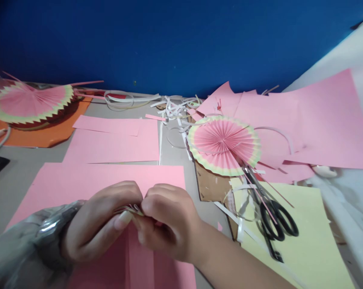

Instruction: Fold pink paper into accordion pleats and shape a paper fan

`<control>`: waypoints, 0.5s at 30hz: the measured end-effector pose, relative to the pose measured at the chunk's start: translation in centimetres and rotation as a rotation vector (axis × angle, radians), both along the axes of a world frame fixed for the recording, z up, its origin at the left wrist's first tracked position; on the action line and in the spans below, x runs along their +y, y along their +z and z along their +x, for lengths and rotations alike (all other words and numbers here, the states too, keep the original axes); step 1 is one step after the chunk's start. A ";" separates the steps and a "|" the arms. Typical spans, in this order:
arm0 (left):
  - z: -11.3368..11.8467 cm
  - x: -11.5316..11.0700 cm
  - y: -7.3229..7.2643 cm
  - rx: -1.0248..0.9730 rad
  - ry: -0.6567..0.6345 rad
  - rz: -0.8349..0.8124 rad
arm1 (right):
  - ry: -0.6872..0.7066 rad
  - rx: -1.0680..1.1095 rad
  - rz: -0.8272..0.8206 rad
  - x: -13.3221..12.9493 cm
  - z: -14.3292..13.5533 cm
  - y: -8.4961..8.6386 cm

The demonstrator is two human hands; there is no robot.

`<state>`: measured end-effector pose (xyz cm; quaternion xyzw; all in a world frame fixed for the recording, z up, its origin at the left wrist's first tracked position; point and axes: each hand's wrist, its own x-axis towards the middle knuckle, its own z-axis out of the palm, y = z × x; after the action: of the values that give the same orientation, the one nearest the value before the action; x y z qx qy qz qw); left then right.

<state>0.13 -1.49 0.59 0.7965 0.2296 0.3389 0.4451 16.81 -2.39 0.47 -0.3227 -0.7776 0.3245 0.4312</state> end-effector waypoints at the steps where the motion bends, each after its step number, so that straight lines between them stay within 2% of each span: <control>1: 0.0 0.0 0.0 0.000 0.011 -0.010 | -0.002 0.009 -0.011 0.0 0.0 0.0; 7: 0.3 -0.2 0.1 -0.006 0.163 -0.099 | -0.020 -0.035 -0.190 0.0 0.4 -0.4; 12: 0.3 -0.2 0.0 0.030 0.204 -0.181 | -0.001 -0.021 -0.319 0.1 0.4 -0.8; 15: 0.3 0.0 -0.1 0.107 0.235 -0.225 | -0.061 -0.084 -0.375 0.3 0.3 -0.9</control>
<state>0.44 -1.47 0.50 0.7262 0.3809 0.3180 0.4759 17.11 -2.09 -0.43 -0.4340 -0.7106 0.4367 0.3406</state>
